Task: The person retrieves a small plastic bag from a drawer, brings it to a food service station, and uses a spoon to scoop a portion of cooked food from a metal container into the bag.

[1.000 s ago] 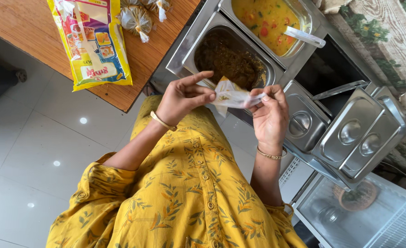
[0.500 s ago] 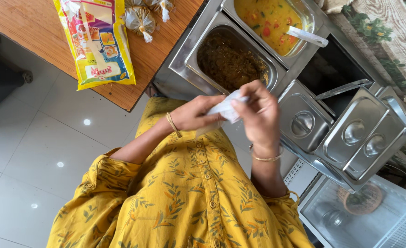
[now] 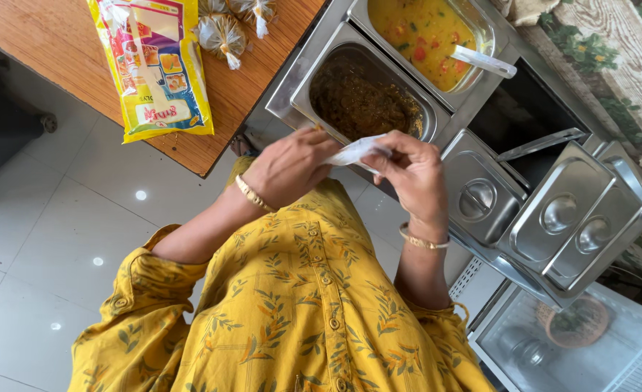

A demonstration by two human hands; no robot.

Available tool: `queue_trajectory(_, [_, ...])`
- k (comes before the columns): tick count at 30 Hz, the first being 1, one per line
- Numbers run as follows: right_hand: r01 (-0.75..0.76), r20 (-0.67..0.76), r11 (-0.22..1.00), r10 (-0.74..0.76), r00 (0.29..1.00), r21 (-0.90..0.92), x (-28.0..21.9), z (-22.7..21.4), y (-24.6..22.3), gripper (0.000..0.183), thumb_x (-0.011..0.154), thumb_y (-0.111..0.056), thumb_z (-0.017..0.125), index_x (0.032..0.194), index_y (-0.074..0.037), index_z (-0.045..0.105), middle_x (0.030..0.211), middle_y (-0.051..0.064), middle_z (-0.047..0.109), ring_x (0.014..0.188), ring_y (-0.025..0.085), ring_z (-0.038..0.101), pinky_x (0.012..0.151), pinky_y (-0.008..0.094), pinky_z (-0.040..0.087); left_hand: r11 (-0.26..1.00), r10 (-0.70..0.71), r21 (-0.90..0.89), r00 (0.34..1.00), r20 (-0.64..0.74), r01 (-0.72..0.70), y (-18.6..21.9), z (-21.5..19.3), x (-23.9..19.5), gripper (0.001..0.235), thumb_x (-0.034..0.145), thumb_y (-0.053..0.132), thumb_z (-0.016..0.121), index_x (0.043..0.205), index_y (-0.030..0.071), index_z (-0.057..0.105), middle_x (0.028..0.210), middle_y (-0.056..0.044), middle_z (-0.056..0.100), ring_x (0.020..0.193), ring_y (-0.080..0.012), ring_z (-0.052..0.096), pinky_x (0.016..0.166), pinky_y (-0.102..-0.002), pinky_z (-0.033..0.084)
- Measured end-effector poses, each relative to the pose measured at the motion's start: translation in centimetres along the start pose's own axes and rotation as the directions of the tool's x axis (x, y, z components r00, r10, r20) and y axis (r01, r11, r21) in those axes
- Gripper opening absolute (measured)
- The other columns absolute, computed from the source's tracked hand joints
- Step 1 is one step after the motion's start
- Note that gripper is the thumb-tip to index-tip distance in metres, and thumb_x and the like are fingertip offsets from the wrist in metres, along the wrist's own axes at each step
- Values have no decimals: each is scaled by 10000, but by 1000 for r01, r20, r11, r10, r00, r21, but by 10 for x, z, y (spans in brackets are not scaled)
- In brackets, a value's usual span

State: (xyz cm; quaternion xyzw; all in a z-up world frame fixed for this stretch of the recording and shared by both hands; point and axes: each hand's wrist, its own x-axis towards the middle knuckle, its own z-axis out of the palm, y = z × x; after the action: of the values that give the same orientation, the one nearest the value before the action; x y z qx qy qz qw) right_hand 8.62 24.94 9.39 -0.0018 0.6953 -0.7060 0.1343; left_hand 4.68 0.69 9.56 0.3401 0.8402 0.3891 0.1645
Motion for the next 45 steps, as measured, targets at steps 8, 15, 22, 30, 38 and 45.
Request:
queue_trajectory(8, [240, -146, 864, -194, 970, 442, 31, -19, 43, 180, 855, 62, 794, 992, -35, 727, 1025, 96, 741, 935, 193, 730, 866, 343, 647, 733, -185, -676, 979, -84, 81, -6, -3, -18, 674, 922, 58, 747, 1505, 155, 423, 954, -50, 802, 862, -160, 779, 764, -322, 637])
queue_trajectory(15, [-69, -286, 947, 163, 944, 313, 37, 70, 109, 97, 898, 37, 734, 973, -19, 709, 910, 86, 769, 815, 165, 734, 718, 276, 597, 113, -778, -969, 587, -224, -219, -69, 78, 22, 514, 888, -46, 737, 1242, 127, 406, 978, -99, 771, 882, -161, 772, 773, -308, 649])
queue_trajectory(22, [37, -233, 948, -115, 966, -315, 35, 67, 47, 40, 957, -19, 709, 994, -11, 696, 915, 40, 761, 804, 79, 737, 738, 206, 624, 920, -103, -385, 897, -431, -79, -65, 33, -8, 346, 935, 9, 726, 1202, 58, 512, 1066, -136, 692, 1009, -245, 722, 870, -366, 601])
queue_trajectory(30, [36, -85, 994, -27, 996, 103, 49, 61, 8, 149, 1023, -71, 659, 1172, -65, 650, 1053, 28, 739, 934, 86, 659, 870, 220, 561, 897, 166, -286, 857, -487, -336, -67, 14, -19, 415, 973, 26, 740, 1250, 89, 437, 1103, -128, 622, 1029, -308, 674, 880, -398, 578])
queue_trajectory(38, [331, 392, 920, -232, 890, -208, 80, 52, -1, 212, 961, -26, 729, 1159, -24, 656, 1232, 94, 645, 1168, 172, 608, 1016, 328, 528, 835, 125, -416, 860, -495, -361, -72, 16, -37, 480, 1004, -78, 670, 1315, 67, 334, 1174, -155, 573, 1133, -251, 660, 995, -390, 596])
queue_trajectory(45, [475, 206, 654, -447, 870, -589, 55, 108, 15, 209, 960, -135, 754, 1139, -62, 675, 1195, 66, 662, 1185, 196, 635, 1009, 348, 578, 581, -376, -723, 665, -645, -373, -74, 40, -38, 492, 1000, -72, 725, 1275, 79, 347, 1159, -128, 664, 1098, -167, 703, 995, -359, 633])
